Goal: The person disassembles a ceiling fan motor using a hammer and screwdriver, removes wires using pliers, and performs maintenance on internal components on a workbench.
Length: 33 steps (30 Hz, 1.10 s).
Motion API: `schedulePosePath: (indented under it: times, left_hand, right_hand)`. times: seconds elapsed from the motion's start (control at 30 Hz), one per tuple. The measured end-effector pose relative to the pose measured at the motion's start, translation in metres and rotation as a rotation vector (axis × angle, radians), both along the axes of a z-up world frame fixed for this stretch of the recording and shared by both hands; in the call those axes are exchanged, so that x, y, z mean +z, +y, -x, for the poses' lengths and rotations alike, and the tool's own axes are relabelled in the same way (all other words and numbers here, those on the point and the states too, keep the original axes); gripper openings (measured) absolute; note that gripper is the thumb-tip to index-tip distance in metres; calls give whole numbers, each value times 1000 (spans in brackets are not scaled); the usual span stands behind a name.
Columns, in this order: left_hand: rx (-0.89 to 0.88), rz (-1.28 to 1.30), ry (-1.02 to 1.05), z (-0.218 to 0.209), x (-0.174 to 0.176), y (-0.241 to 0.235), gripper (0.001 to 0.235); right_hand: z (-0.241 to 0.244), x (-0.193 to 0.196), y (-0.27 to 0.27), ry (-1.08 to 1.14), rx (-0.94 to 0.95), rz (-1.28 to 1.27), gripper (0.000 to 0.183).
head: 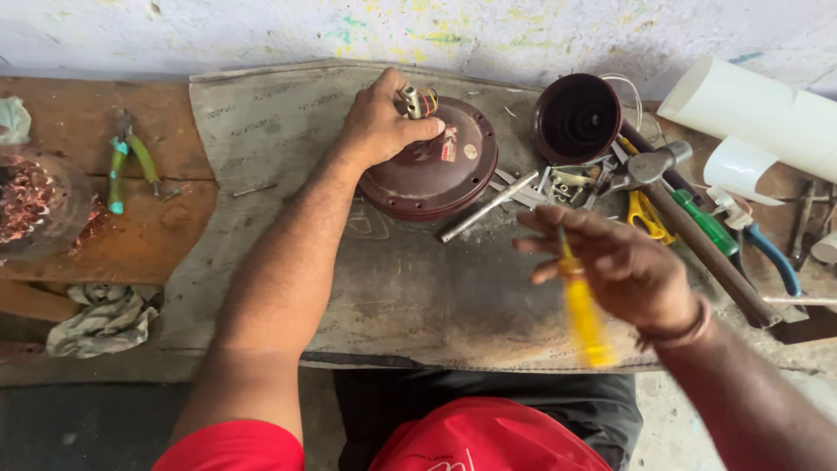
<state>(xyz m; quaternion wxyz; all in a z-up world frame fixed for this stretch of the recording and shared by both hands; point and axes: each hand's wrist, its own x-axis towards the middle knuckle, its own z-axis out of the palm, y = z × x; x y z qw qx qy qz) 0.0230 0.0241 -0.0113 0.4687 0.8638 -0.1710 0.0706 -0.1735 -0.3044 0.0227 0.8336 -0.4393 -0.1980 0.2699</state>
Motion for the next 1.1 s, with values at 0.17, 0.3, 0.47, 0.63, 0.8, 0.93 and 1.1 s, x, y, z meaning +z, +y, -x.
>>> schedulePosePath:
  times: [0.17, 0.3, 0.47, 0.63, 0.8, 0.93, 1.1]
  left_hand:
    - [24, -60, -120, -7, -8, 1, 66]
    - [35, -56, -101, -6, -6, 2, 64]
    - [166, -171, -295, -5, -2, 7, 68]
    - [155, -176, -278, -9, -8, 9, 68]
    - [135, -181, -274, -12, -13, 12, 70]
    - [145, -193, -245, -11, -11, 13, 73]
    - [144, -196, -231, -11, -10, 11, 73]
  right_hand:
    - [-19, 20, 3, 50, -304, 409, 51]
    - [-23, 19, 8, -174, -421, 779, 41]
    - [-21, 27, 27, -922, -139, 1757, 69]
    - [-38, 33, 34, -1096, -116, 1815, 39]
    - [-46, 26, 40, -1455, -448, 1616, 33]
    - [-40, 28, 41, -1458, -500, 1662, 33]
    - [-43, 29, 40, -1488, -477, 1684, 41]
